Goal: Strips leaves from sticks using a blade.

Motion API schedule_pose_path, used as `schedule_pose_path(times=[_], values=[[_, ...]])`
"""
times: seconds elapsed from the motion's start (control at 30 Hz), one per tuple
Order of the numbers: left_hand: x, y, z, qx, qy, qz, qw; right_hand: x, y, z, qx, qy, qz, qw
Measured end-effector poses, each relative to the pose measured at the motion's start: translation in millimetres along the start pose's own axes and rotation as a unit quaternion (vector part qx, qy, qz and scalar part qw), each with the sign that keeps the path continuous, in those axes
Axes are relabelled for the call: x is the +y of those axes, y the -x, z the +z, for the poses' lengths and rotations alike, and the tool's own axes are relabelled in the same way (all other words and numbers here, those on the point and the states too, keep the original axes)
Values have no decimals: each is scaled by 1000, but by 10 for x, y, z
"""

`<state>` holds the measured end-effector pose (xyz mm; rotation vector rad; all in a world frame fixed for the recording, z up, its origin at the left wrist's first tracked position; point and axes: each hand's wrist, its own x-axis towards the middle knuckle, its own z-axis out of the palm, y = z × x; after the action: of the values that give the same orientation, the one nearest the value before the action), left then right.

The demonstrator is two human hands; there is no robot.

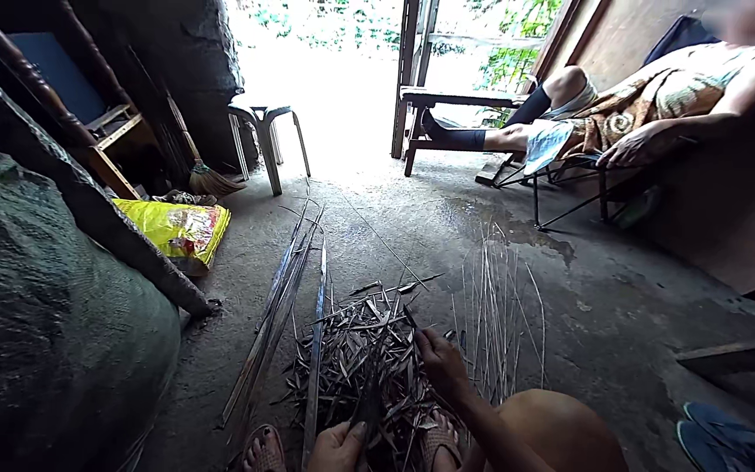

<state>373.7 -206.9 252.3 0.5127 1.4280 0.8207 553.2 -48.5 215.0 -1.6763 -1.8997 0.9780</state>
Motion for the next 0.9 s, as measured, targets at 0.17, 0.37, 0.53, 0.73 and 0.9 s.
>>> schedule_pose_path(times=[0.17,0.37,0.53,0.73,0.9], values=[[11,-92,-39,53,-81,18,995,-143,327,12,-193,0,-204,960],[11,-135,-14,66,-189,53,978,-216,425,55,-204,151,-255,933],[7,-91,25,56,-232,61,969,-130,143,-29,-156,178,-131,963],[-10,-19,48,42,-286,76,954,-132,-5,-160,-69,199,25,977],[9,-34,14,67,-256,78,961,-57,-23,-209,-56,29,2,998]])
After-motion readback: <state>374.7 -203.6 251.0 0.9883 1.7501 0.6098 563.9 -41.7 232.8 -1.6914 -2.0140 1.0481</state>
